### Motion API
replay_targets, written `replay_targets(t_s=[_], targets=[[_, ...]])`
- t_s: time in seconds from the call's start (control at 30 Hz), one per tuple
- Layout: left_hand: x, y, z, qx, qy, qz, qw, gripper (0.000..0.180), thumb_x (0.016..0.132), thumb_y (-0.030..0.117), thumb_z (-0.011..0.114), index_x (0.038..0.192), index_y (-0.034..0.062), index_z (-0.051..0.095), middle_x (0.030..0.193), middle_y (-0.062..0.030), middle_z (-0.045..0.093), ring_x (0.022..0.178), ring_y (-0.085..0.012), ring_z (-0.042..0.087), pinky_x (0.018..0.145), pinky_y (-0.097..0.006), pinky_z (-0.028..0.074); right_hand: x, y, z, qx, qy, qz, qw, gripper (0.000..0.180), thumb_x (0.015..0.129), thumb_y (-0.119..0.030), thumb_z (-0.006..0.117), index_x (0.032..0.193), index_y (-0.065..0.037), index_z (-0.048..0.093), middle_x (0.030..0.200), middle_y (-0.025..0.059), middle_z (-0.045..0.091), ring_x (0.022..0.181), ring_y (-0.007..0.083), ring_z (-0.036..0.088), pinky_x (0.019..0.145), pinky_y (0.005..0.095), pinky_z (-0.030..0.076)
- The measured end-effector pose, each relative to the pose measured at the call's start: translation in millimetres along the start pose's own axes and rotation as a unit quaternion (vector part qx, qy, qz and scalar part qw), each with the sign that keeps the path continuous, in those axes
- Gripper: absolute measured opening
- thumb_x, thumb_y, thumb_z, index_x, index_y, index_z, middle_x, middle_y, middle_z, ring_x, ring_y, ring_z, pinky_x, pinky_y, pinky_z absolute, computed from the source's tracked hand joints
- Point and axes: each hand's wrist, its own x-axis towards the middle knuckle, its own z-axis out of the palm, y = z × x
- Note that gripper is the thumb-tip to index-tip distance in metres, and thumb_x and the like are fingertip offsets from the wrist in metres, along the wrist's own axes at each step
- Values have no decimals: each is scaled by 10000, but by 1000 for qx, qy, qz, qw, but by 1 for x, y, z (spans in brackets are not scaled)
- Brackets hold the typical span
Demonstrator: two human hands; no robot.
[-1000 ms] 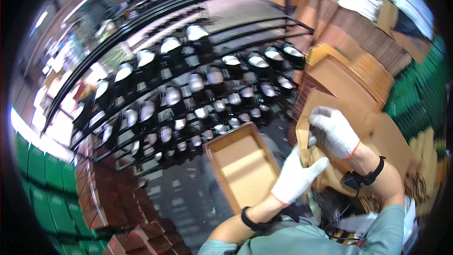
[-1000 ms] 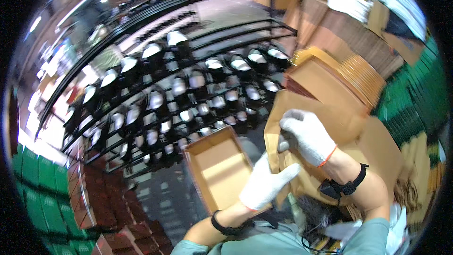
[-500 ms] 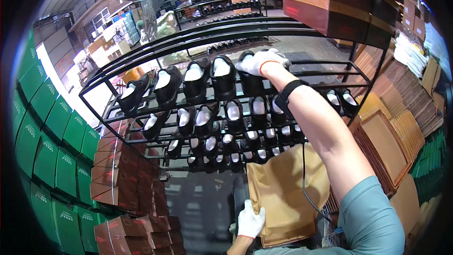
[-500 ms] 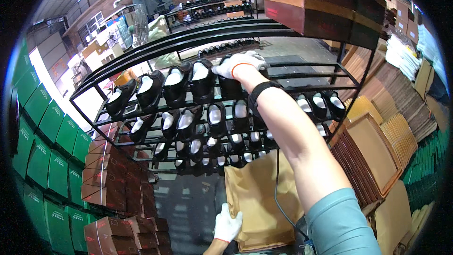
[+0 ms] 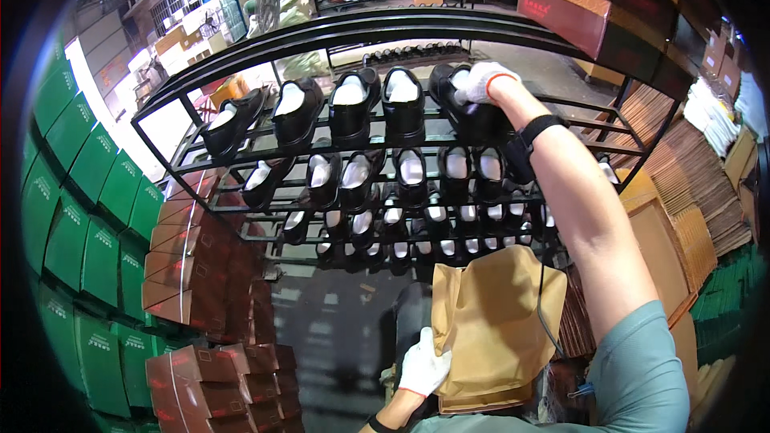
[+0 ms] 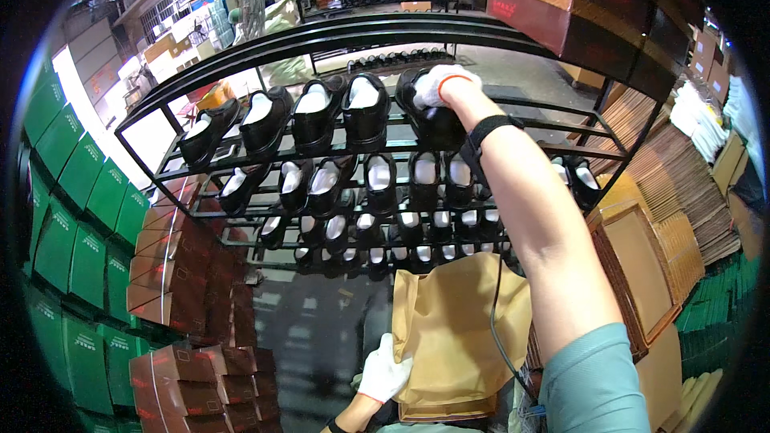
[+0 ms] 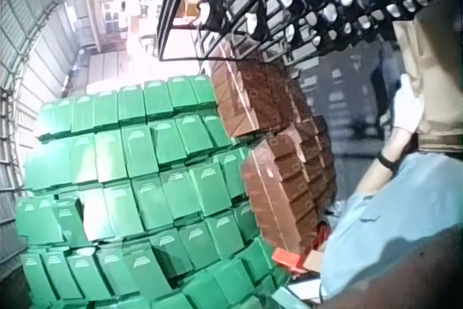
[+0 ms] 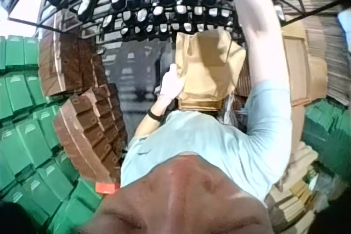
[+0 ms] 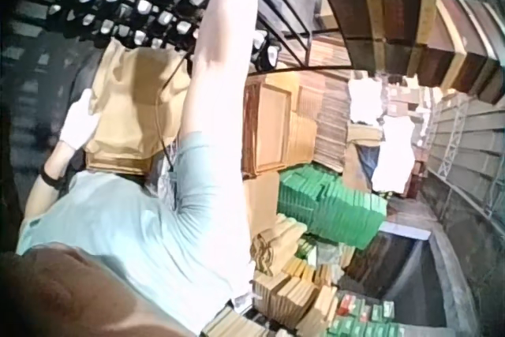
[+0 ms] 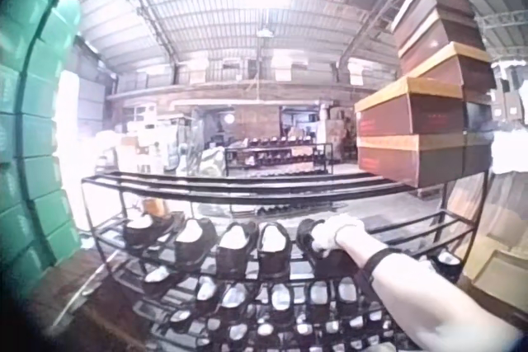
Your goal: Packing finished shoes into boxes, wrapping them in paper and stacking the boxed shoes.
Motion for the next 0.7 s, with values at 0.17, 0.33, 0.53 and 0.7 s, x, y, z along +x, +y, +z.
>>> replay_targets(t_s=[0.17,0.33,0.53,0.7], targets=[[-5,0,0,4,3,13,1000,458,981,280,767,1267,9,533,914,-371,737,899,-595,723,780,-670,579,26,19,7,80,44,-7,996,564,867,-400,775,1359,-127,820,1416,134,791,1286,327,763,1054,456,600],[-4,-2,-1,12,-7,-10,1000,461,986,311,765,1254,17,533,938,-382,742,928,-602,725,810,-678,580,44,35,18,23,75,20,997,459,901,-292,715,1302,-111,845,1382,168,800,1300,371,762,1085,483,596],[-8,-2,1,10,1,3,1000,480,982,292,777,1290,5,548,981,-380,749,967,-591,728,835,-654,594,58,42,42,50,133,-11,990,384,885,-293,741,1164,-66,874,1253,260,806,1207,423,781,1005,478,621],[-3,19,-8,-35,-21,-41,998,575,997,407,782,1340,2,563,1008,-394,746,1012,-596,722,867,-650,589,23,99,42,56,162,60,983,397,877,-290,752,1188,-73,867,1228,252,811,1176,411,793,997,478,630]])
